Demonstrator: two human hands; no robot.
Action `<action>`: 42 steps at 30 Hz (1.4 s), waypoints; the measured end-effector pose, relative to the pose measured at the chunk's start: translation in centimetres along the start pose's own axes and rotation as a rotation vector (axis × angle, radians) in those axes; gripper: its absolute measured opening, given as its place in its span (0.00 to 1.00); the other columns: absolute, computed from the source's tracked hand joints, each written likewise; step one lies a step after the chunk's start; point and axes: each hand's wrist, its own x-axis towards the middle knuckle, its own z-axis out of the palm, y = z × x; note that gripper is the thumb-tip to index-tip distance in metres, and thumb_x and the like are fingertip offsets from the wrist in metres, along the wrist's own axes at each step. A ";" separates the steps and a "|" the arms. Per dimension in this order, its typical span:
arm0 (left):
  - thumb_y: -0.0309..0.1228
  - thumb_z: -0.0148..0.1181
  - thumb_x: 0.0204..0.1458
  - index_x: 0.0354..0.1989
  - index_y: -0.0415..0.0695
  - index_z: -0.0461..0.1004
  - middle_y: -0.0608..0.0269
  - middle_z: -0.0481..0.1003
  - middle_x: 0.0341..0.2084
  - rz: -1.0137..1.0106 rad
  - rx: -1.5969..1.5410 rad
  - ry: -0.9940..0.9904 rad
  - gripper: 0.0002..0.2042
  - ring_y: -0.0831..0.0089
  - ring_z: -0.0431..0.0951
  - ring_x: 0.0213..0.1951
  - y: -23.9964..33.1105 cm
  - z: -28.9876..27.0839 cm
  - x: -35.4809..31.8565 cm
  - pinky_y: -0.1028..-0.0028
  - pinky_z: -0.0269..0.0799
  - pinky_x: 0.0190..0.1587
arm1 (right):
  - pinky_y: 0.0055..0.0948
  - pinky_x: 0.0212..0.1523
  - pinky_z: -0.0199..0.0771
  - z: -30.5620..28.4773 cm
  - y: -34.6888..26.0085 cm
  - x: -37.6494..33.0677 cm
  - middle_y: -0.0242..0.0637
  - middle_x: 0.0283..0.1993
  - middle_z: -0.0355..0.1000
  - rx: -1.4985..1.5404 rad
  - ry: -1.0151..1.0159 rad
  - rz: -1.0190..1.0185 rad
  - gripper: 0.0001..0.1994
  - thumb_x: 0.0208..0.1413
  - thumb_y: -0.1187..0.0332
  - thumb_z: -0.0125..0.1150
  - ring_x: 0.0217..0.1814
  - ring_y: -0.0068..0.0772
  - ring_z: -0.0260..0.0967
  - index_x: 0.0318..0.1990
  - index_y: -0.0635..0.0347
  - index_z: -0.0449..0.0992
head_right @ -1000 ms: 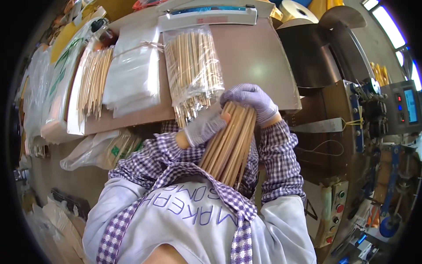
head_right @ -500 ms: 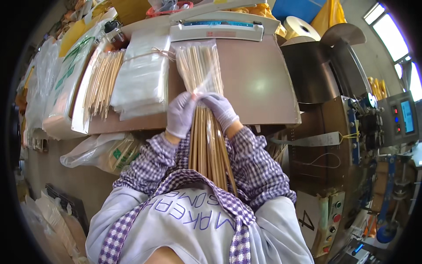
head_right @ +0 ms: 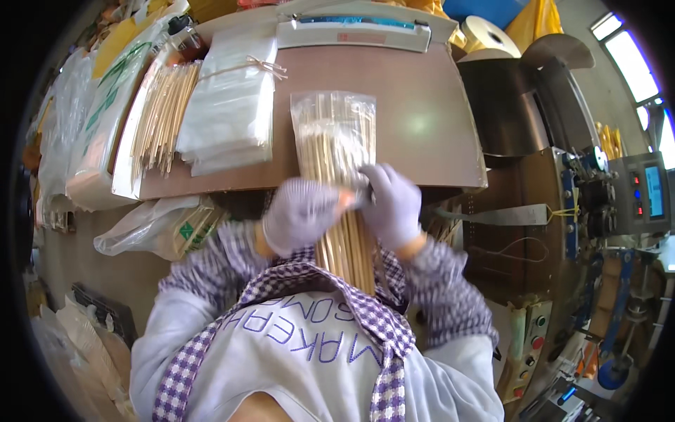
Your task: Packaging bundles of wooden skewers into plastic bags, sealing them using a heat sealer, and labeling the final bundles.
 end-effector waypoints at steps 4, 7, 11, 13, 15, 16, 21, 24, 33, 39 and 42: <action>0.30 0.56 0.47 0.26 0.40 0.73 0.59 0.72 0.22 0.017 -0.022 0.125 0.06 0.67 0.74 0.22 2.5 -6.6 13.9 0.71 0.69 0.25 | 0.26 0.31 0.70 -7.7 2.0 14.1 0.36 0.34 0.71 -0.035 -0.163 0.003 0.12 0.47 0.73 0.53 0.32 0.30 0.68 0.42 0.58 0.69; 0.32 0.56 0.49 0.36 0.42 0.74 0.60 0.75 0.23 -0.221 0.478 -0.005 0.09 0.73 0.75 0.26 2.6 -12.2 19.4 0.76 0.70 0.29 | 0.20 0.29 0.70 -12.2 2.3 19.5 0.35 0.30 0.72 -0.006 -0.143 -0.040 0.08 0.50 0.74 0.51 0.29 0.22 0.67 0.38 0.63 0.72; 0.34 0.47 0.50 0.31 0.38 0.74 0.52 0.76 0.29 -0.382 1.003 -0.667 0.12 0.62 0.77 0.31 0.1 -11.2 19.4 0.66 0.71 0.35 | 0.23 0.23 0.67 -6.2 7.3 18.4 0.33 0.18 0.68 -0.051 -0.239 0.252 0.03 0.44 0.73 0.56 0.20 0.21 0.65 0.26 0.62 0.75; 0.28 0.49 0.48 0.33 0.38 0.76 0.55 0.77 0.30 -0.829 0.409 -0.606 0.10 0.69 0.77 0.29 -5.2 -8.2 17.8 0.69 0.71 0.35 | 0.25 0.24 0.69 -4.2 8.9 15.9 0.34 0.19 0.70 0.019 -0.346 0.375 0.04 0.43 0.72 0.57 0.21 0.21 0.66 0.26 0.61 0.75; 0.29 0.48 0.49 0.27 0.37 0.75 0.57 0.75 0.19 -0.093 0.650 -0.292 0.10 0.68 0.75 0.20 -7.7 -10.8 19.6 0.70 0.71 0.28 | 0.31 0.34 0.71 -4.2 7.4 17.7 0.44 0.30 0.73 -0.209 -0.054 0.096 0.10 0.44 0.63 0.56 0.32 0.36 0.72 0.32 0.55 0.77; 0.30 0.48 0.49 0.24 0.37 0.75 0.57 0.73 0.14 0.453 0.783 -0.016 0.11 0.68 0.74 0.16 -9.9 -13.4 20.7 0.70 0.71 0.26 | 0.23 0.26 0.69 -5.3 5.8 19.5 0.33 0.25 0.73 -0.171 0.128 0.021 0.05 0.43 0.71 0.57 0.25 0.23 0.68 0.28 0.59 0.77; 0.31 0.50 0.50 0.28 0.40 0.74 0.60 0.72 0.16 -0.238 0.411 -0.100 0.09 0.71 0.73 0.18 1.3 -12.3 20.3 0.73 0.71 0.26 | 0.16 0.27 0.67 -14.1 1.8 22.5 0.30 0.30 0.74 0.058 0.327 -0.152 0.09 0.51 0.74 0.51 0.26 0.19 0.66 0.37 0.59 0.77; 0.29 0.53 0.50 0.38 0.42 0.75 0.65 0.74 0.22 -0.342 0.608 -0.290 0.09 0.79 0.73 0.20 0.2 -10.6 20.2 0.78 0.72 0.26 | 0.21 0.35 0.69 -6.2 9.3 19.9 0.33 0.33 0.74 -0.025 0.237 0.000 0.09 0.50 0.74 0.52 0.34 0.24 0.70 0.36 0.60 0.77; 0.29 0.53 0.51 0.35 0.40 0.75 0.72 0.70 0.16 -0.184 0.262 -0.039 0.08 0.85 0.67 0.17 1.5 -13.6 20.6 0.84 0.66 0.20 | 0.11 0.20 0.59 -10.8 2.9 19.3 0.25 0.25 0.71 0.383 0.141 0.018 0.06 0.50 0.77 0.53 0.19 0.11 0.58 0.32 0.61 0.78; 0.40 0.68 0.38 0.62 0.36 0.38 0.46 0.57 0.56 -0.198 -0.421 0.378 0.49 0.64 0.56 0.59 -4.6 -10.2 13.8 0.77 0.65 0.48 | 0.11 0.17 0.56 -8.1 3.8 22.2 0.24 0.23 0.70 0.432 0.108 0.133 0.06 0.49 0.77 0.53 0.17 0.08 0.55 0.31 0.61 0.78; 0.41 0.72 0.32 0.62 0.38 0.34 0.46 0.52 0.58 -0.376 -0.165 0.228 0.56 0.62 0.52 0.60 -7.3 -3.9 10.3 0.68 0.54 0.58 | 0.11 0.17 0.56 -6.3 4.3 24.6 0.24 0.23 0.70 0.474 0.058 0.097 0.07 0.49 0.77 0.52 0.17 0.08 0.55 0.31 0.61 0.77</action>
